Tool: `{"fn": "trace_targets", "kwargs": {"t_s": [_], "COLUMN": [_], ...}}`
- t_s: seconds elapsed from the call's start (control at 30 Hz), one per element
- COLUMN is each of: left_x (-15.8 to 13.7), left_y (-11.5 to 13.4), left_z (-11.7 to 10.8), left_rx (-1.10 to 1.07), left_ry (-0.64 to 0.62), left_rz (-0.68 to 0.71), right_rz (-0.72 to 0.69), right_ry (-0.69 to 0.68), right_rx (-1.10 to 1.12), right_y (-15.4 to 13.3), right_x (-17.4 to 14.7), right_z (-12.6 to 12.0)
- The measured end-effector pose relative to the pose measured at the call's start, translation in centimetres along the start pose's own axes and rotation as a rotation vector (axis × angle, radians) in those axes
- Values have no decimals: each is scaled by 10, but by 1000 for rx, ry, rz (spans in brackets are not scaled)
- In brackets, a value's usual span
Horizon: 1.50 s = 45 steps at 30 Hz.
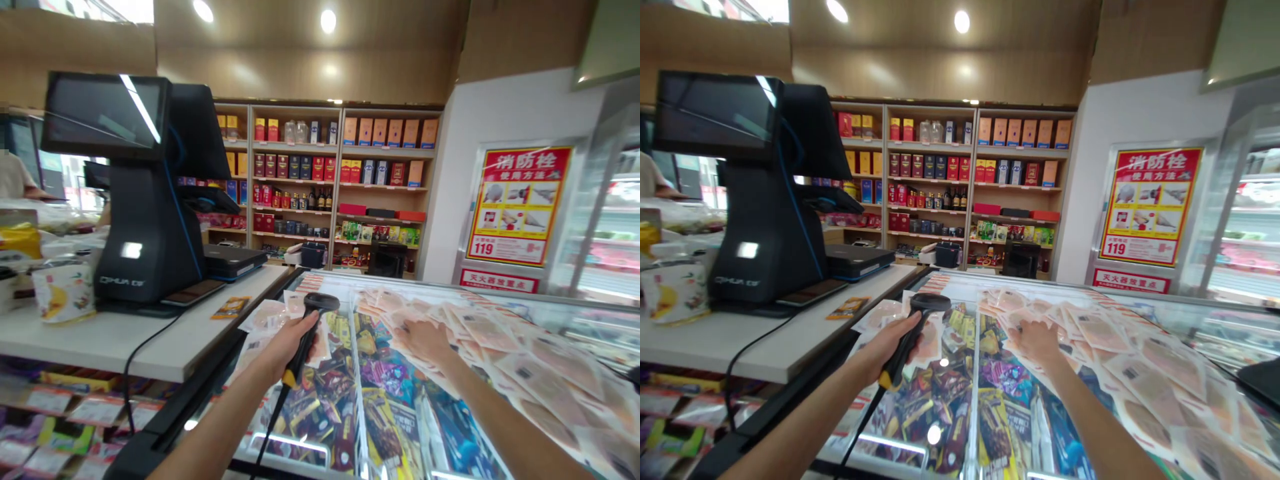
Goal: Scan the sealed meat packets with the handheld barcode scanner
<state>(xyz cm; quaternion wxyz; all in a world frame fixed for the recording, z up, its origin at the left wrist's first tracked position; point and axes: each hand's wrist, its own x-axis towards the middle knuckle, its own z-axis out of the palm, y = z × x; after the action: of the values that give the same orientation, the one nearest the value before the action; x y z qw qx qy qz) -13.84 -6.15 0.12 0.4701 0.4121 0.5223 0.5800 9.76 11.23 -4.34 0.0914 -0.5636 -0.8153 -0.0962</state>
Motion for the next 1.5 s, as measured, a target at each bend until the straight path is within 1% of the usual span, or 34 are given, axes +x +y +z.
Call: {"fn": "trace_targets", "kwargs": {"t_s": [0.1,0.17,0.23,0.37,0.47,0.57,0.7,0.77,0.83,0.9,0.97,1.03,1.1,1.17,1.23,1.27,1.33,1.4,1.5], "left_x": [1,1,1,-1,-2,-3,-5,-5,-6,-6,-6,-4,-3,-3,-4,-5,-7,-10,-12], "left_y": [-3,-6,-7,-4,-2,-2,-3,-2,-2,-1,-2,-3,-3,-3,0,1,5,8,11], "left_z": [3,3,3,3,3,4,5,4,4,2,1,-1,-2,-3,-1,1,6,12,21], "left_rx": [-14,-19,-21,-15,-3,-4,-3,-1,8,16,18,15,15,13,7,0,-14,-19,-17], "left_ry": [-4,-17,-29,-30,-13,-8,-18,-16,-17,-19,-24,-35,-54,-66,-88,-102,-138,-170,-211], "left_rz": [-11,-1,7,4,-9,-8,-10,-15,-21,-24,-19,-9,-3,-4,-15,-21,-34,-36,-29], "right_rz": [-46,-91,-114,-118,-80,-36,-141,-150,-105,-40,25,103,203,298,347,358,365,360,355], "right_ry": [63,103,66,-111,-176,-204,-179,-168,-152,-101,-57,-58,-71,-25,107,186,340,450,538], "right_rx": [0,31,76,169,130,51,75,89,91,110,191,334,575,882,1147,1232,1315,1321,1240], "right_y": [-4,-4,-2,7,12,14,12,13,16,22,31,44,55,62,62,59,50,39,29], "right_x": [4,10,16,27,31,33,32,32,34,37,39,40,37,33,27,24,19,17,18], "right_z": [-6,-6,-2,3,-1,-5,0,3,2,-2,-7,-11,-13,-10,-4,0,9,17,25]}}
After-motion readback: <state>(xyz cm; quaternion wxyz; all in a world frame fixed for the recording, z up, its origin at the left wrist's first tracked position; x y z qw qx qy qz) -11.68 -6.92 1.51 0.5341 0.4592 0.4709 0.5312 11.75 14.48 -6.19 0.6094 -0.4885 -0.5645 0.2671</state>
